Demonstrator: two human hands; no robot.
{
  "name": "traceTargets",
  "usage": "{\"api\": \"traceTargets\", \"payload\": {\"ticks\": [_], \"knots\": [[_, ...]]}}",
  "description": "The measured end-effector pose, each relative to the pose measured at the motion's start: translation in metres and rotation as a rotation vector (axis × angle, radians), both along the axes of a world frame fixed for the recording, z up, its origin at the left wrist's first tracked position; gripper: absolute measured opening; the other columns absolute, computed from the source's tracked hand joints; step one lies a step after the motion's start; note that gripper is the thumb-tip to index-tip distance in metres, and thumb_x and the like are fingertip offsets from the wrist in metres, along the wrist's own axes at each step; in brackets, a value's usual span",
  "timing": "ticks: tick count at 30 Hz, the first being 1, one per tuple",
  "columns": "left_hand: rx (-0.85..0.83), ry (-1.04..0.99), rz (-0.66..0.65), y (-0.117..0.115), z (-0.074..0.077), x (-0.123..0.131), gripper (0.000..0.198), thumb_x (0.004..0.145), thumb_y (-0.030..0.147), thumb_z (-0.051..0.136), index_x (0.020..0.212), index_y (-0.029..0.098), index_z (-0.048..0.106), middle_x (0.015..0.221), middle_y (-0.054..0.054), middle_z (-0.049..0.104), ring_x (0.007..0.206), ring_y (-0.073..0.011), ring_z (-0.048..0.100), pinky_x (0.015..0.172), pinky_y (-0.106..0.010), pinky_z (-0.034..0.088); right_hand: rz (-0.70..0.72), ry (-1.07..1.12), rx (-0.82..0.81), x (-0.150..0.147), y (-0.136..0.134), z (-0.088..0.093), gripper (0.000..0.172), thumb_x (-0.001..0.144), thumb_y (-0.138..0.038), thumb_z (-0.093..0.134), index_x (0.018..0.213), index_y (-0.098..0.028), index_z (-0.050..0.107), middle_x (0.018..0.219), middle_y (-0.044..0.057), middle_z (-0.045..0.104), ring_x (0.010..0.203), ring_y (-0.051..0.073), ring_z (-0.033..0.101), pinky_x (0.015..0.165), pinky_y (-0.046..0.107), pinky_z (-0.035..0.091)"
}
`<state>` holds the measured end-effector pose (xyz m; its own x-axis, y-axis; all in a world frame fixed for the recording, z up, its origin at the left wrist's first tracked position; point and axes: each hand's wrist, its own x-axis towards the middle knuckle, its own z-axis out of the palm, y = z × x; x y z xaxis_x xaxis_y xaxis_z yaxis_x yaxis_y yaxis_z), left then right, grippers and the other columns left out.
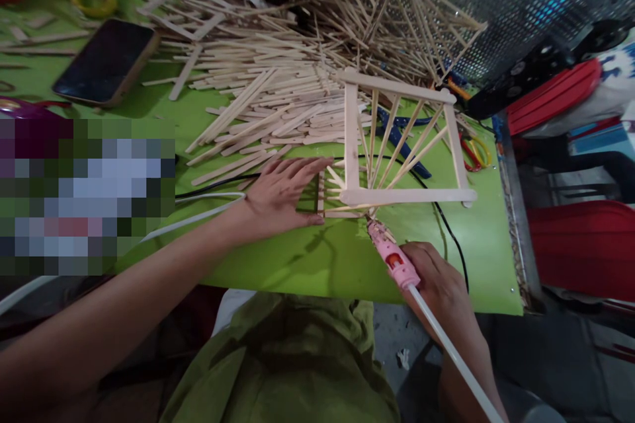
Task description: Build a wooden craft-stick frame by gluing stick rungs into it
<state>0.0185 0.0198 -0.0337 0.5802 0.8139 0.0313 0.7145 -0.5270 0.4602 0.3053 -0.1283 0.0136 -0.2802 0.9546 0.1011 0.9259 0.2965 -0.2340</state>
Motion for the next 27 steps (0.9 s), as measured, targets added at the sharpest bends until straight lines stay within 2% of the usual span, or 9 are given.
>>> {"api": "traceTargets", "payload": {"ticks": [6, 10, 14, 20, 27], "knots": [[-0.019, 0.016, 0.001, 0.0001, 0.0025, 0.0006, 0.101, 0.075, 0.06, 0.075, 0.159, 0.028, 0.029, 0.156, -0.008, 0.048, 0.141, -0.0319, 0.045, 0.116, -0.046, 0.035, 0.011, 0.008, 0.003, -0.0024, -0.0009, 0.0001, 0.016, 0.096, -0.029, 0.057, 0.109, -0.023, 0.061, 0.102, 0.009, 0.069, 0.086, 0.023, 0.07, 0.071, 0.031, 0.053], [-0.007, 0.005, 0.0, 0.0006, -0.0009, 0.0001, 0.101, 0.074, 0.062, 0.074, 0.158, 0.03, 0.028, 0.156, -0.007, 0.048, 0.141, -0.0317, 0.044, 0.116, -0.046, 0.035, 0.028, -0.011, 0.02, -0.0052, -0.0004, 0.0017, 0.014, 0.097, -0.029, 0.056, 0.109, -0.022, 0.06, 0.1, 0.008, 0.069, 0.083, 0.022, 0.07, 0.069, 0.03, 0.053], [0.013, -0.01, -0.001, 0.0009, -0.0034, -0.0005, 0.101, 0.074, 0.064, 0.074, 0.158, 0.029, 0.029, 0.156, -0.007, 0.048, 0.141, -0.032, 0.045, 0.115, -0.045, 0.036, 0.046, 0.004, 0.045, -0.0064, 0.0004, 0.0019, 0.014, 0.097, -0.03, 0.056, 0.109, -0.022, 0.059, 0.1, 0.008, 0.068, 0.086, 0.022, 0.069, 0.072, 0.03, 0.053], [0.003, 0.014, 0.004, -0.0001, 0.0014, 0.0003, 0.1, 0.075, 0.061, 0.074, 0.158, 0.028, 0.03, 0.155, -0.009, 0.049, 0.14, -0.0323, 0.046, 0.114, -0.044, 0.037, 0.056, -0.014, 0.023, -0.0048, 0.0, -0.0014, 0.015, 0.097, -0.027, 0.056, 0.11, -0.021, 0.059, 0.101, 0.009, 0.068, 0.088, 0.022, 0.069, 0.074, 0.031, 0.053], [0.003, 0.0, 0.008, -0.0011, -0.0002, 0.0004, 0.098, 0.075, 0.061, 0.073, 0.157, 0.03, 0.029, 0.154, -0.007, 0.049, 0.14, -0.0316, 0.046, 0.114, -0.045, 0.037, 0.054, -0.011, 0.027, -0.0072, 0.0011, -0.0009, 0.015, 0.097, -0.027, 0.055, 0.11, -0.021, 0.059, 0.101, 0.009, 0.068, 0.088, 0.023, 0.069, 0.074, 0.032, 0.053]]}}
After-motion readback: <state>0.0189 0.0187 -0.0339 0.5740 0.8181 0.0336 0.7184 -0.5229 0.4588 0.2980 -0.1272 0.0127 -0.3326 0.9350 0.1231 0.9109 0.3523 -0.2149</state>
